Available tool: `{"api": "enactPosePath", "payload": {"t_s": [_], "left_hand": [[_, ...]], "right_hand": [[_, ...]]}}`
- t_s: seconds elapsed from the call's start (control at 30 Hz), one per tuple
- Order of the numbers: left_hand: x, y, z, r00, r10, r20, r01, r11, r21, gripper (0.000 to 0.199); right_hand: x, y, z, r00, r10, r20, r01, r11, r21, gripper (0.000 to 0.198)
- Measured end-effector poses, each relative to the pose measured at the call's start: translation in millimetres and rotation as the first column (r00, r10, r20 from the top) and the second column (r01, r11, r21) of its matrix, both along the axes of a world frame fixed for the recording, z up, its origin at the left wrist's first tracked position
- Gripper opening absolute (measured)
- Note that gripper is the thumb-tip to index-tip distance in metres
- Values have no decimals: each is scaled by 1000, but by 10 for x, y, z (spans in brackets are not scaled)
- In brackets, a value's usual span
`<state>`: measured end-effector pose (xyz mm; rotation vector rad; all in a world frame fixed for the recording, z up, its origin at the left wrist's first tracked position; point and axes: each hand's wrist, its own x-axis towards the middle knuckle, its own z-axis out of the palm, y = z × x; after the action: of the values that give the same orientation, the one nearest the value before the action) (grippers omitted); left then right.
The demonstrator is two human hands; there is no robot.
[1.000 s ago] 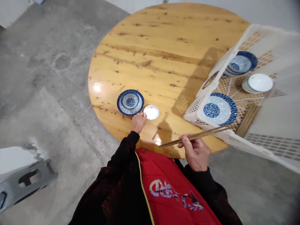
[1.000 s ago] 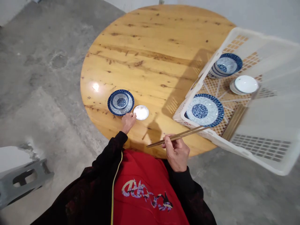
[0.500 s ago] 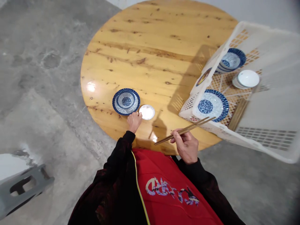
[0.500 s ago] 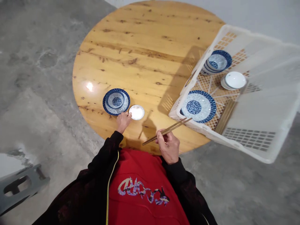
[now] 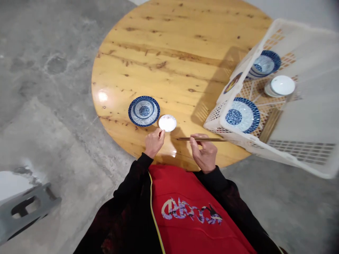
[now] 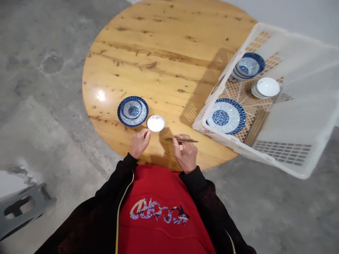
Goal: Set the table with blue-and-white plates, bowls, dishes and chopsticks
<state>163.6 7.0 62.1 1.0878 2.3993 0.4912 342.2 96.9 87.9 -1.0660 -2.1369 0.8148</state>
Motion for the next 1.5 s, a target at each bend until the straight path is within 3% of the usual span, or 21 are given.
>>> {"api": "enactPosePath", "payload": {"t_s": [0.13, 0.23, 0.37, 0.43, 0.5, 0.57, 0.7, 0.83, 0.97, 1.2, 1.33, 1.5], "left_hand": [[98, -28, -34, 992, -101, 74, 93, 990, 107, 27], [139, -42, -68, 984, -138, 116, 126, 986, 106, 27], [152, -41, -47, 964, -212, 158, 192, 972, 133, 27], [147, -23, -6, 940, -279, 196, 245, 952, 182, 27], [140, 1, 37, 904, -347, 250, 292, 928, 233, 29], [135, 17, 59, 858, -411, 308, 329, 900, 284, 29], [122, -12, -17, 803, -464, 374, 348, 875, 337, 31], [97, -116, -169, 786, -395, 475, 297, 916, 270, 31], [57, -238, -207, 687, -277, 672, 199, 961, 193, 32], [2, -467, -223, 472, -26, 881, -47, 997, 54, 40], [11, -561, -285, 389, -50, 920, -111, 989, 101, 47], [19, -575, -310, 375, -68, 925, -128, 984, 124, 43]], "right_hand": [[-55, -24, -218, 998, 66, 12, -66, 998, 13, 24], [-62, -40, -347, 998, 67, 14, -67, 998, 7, 25], [-67, -24, -376, 1000, 19, 16, -19, 1000, -12, 29], [-79, -7, -319, 1000, -3, 29, 5, 997, -76, 32], [-104, 13, -237, 1000, -1, 27, 7, 976, -219, 35], [-144, 37, -163, 999, 35, -21, -41, 903, -427, 37], [-262, 112, -147, 989, 81, -124, -146, 662, -735, 39], [-421, 194, -276, 991, 47, -127, -134, 483, -865, 35], [-598, 268, -384, 990, 8, -144, -138, 349, -927, 31], [-823, 421, -415, 986, -32, -163, -149, 264, -953, 26], [-897, 427, -428, 984, -26, -174, -161, 255, -953, 23], [-945, 401, -440, 984, -1, -176, -170, 258, -951, 25]]}}
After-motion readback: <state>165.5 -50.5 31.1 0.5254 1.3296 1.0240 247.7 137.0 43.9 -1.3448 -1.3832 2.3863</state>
